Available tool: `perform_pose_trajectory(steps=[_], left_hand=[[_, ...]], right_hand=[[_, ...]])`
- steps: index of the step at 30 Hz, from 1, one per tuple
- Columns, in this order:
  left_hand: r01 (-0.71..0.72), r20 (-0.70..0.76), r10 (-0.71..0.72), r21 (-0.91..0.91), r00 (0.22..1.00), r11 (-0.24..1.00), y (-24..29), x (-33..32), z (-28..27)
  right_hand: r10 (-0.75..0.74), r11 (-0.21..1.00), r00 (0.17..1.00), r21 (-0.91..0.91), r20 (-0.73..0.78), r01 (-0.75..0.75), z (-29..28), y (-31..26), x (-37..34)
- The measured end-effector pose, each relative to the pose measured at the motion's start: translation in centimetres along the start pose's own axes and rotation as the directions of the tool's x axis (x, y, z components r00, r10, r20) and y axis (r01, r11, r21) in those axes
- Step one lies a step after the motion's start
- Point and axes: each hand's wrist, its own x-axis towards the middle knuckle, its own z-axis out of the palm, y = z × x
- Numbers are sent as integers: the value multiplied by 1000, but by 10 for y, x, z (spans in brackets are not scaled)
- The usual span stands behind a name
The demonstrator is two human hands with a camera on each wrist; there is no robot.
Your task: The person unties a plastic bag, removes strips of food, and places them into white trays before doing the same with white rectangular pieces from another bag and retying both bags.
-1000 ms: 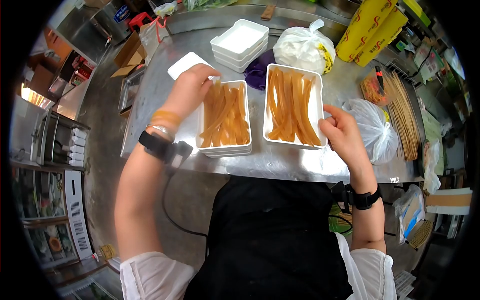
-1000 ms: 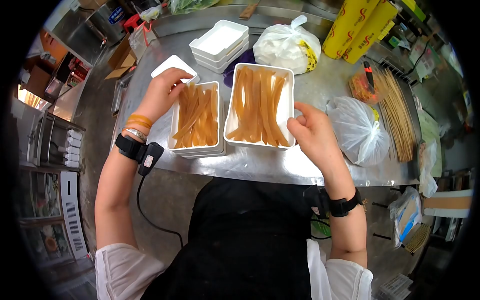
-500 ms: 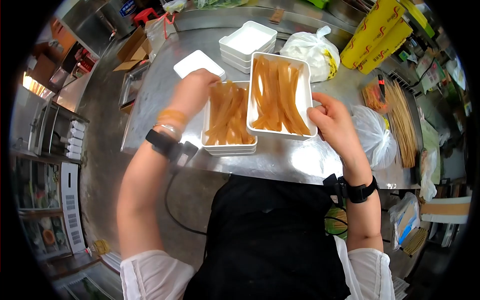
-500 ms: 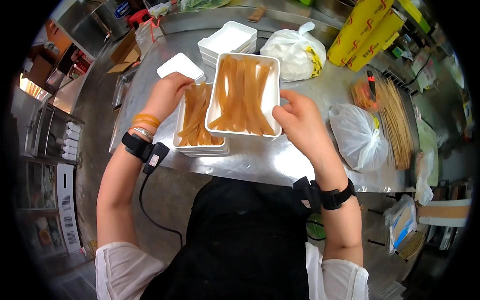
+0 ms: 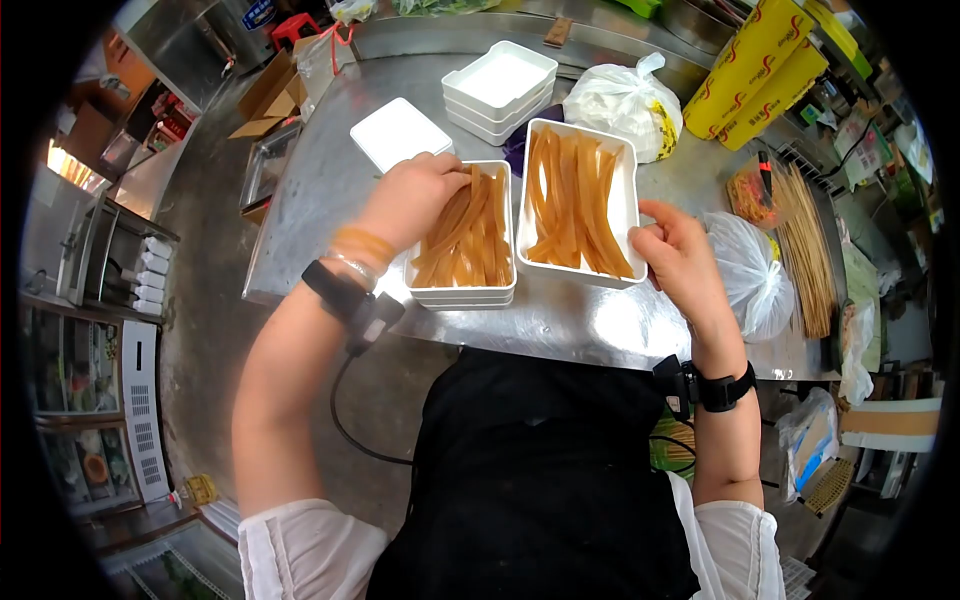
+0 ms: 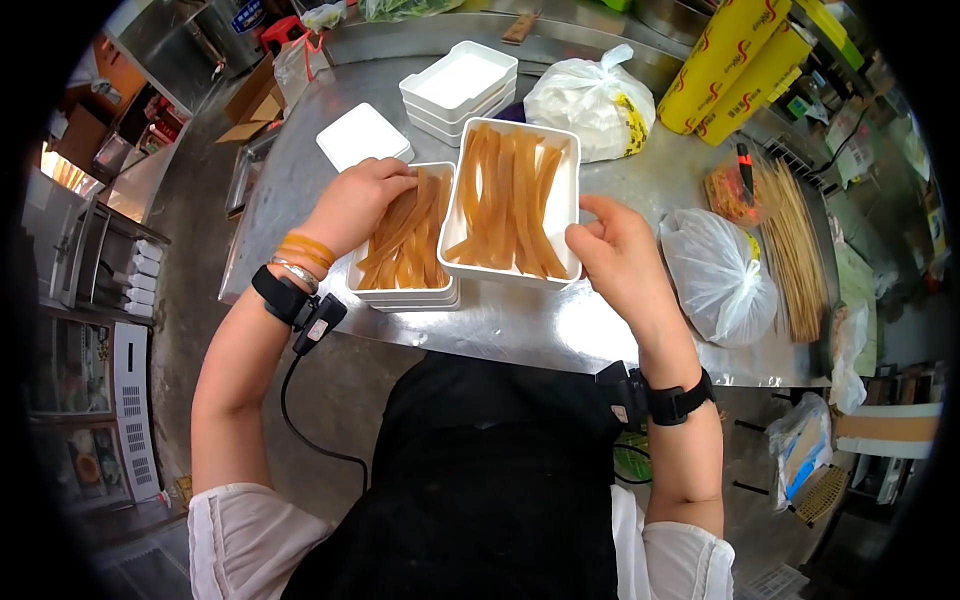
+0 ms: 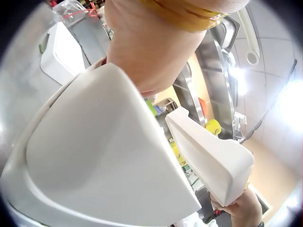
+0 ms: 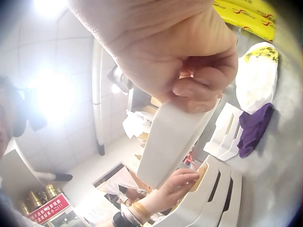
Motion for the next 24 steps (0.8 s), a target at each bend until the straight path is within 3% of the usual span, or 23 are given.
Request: perform_pose_trajectory(steps=[3,6,12,14,16,18,19,22,24], left_hand=[[-36,45,37,-19,998,999,-1,1,-8],[42,37,-40,-56,999,998,-6,-1,-9],[61,-45,-67,-126,997,990,-20,-12,-8],[124,-113,-163,-289,980,949,-23,-20,-8],[197,-125,-280,-450,952,871,-32,-33,-7],[288,-136,-456,-610,880,738,-29,-47,-8],[320,-128,-538,-682,833,657,-23,-54,-11],[351,-46,-647,-810,761,470,2,-69,-22],[355,-6,-685,-852,729,385,16,-79,-20]], right_hand=[[-3,999,1000,33,10,2,2,-1,-1],[-15,999,999,32,37,14,4,-6,2],[-72,996,991,63,109,66,31,-20,16],[-101,994,986,43,134,96,46,-18,26],[-150,989,982,10,110,150,64,-12,32],[-151,987,983,-40,102,156,82,-16,31],[-231,972,968,-13,95,233,92,-8,35],[-299,943,953,-134,51,303,109,6,42],[-258,942,964,-205,59,265,111,4,41]])
